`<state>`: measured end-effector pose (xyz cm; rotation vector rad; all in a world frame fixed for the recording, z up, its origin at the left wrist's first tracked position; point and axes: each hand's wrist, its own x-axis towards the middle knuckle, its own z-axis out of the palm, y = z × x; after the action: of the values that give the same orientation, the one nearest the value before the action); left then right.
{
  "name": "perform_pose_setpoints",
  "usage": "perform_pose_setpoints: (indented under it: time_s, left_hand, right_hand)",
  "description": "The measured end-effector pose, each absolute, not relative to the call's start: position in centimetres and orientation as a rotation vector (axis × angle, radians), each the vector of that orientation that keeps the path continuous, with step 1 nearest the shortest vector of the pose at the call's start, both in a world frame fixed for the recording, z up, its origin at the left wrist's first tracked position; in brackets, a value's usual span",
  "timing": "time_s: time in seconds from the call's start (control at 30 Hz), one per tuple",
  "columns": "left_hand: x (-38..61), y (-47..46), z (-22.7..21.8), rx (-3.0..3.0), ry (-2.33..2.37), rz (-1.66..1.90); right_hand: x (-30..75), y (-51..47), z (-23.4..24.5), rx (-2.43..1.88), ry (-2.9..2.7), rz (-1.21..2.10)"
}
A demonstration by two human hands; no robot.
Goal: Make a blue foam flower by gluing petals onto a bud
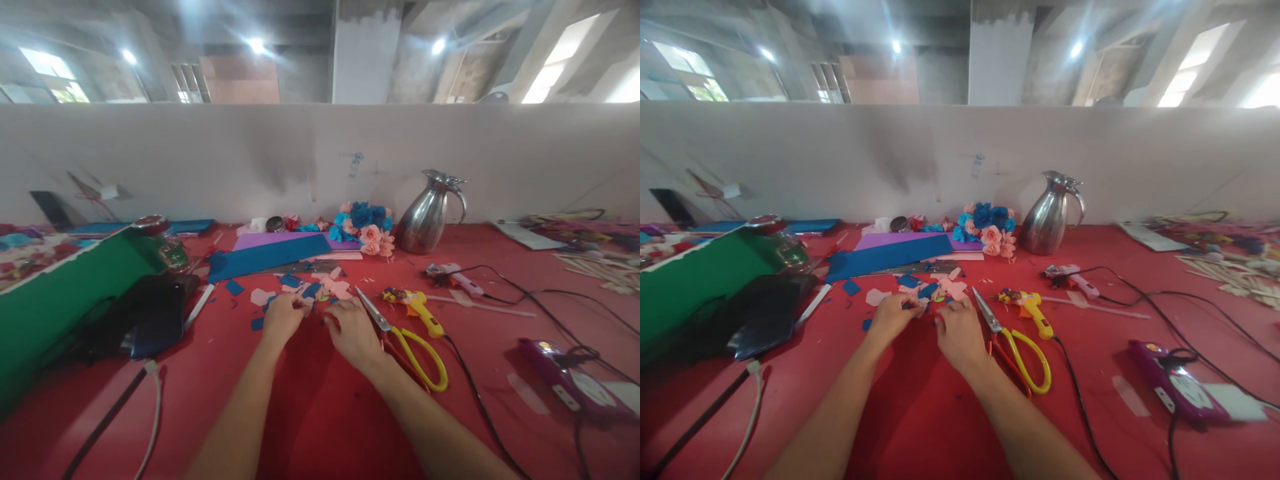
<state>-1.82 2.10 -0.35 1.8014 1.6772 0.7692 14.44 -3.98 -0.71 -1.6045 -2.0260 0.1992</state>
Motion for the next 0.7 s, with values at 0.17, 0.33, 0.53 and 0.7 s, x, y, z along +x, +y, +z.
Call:
perform_pose_setpoints:
  time_s: [0.17, 0.33, 0.53, 0.7]
  left_hand:
    - [-1.6, 1.9, -0.2, 1.804, 1.681, 0.819]
    - [-1.1, 1.2, 0.2, 1.912, 1.823, 0.699]
    - [-1.0, 1.0, 0.2, 1.996, 1.832, 0.695]
    - [-0.9, 1.3, 0.3, 1.916, 1.845, 0.703]
  right_hand:
    - [14.4, -4.0, -0.5, -1.548, -1.974, 0.234]
    - [14.4, -4.2, -0.3, -1.527, -1.983, 0.233]
    - [14.2, -4.2, -0.2, -1.528, -1.990, 0.209]
    - [14.4, -4.3, -0.1, -1.526, -1.966, 0.265]
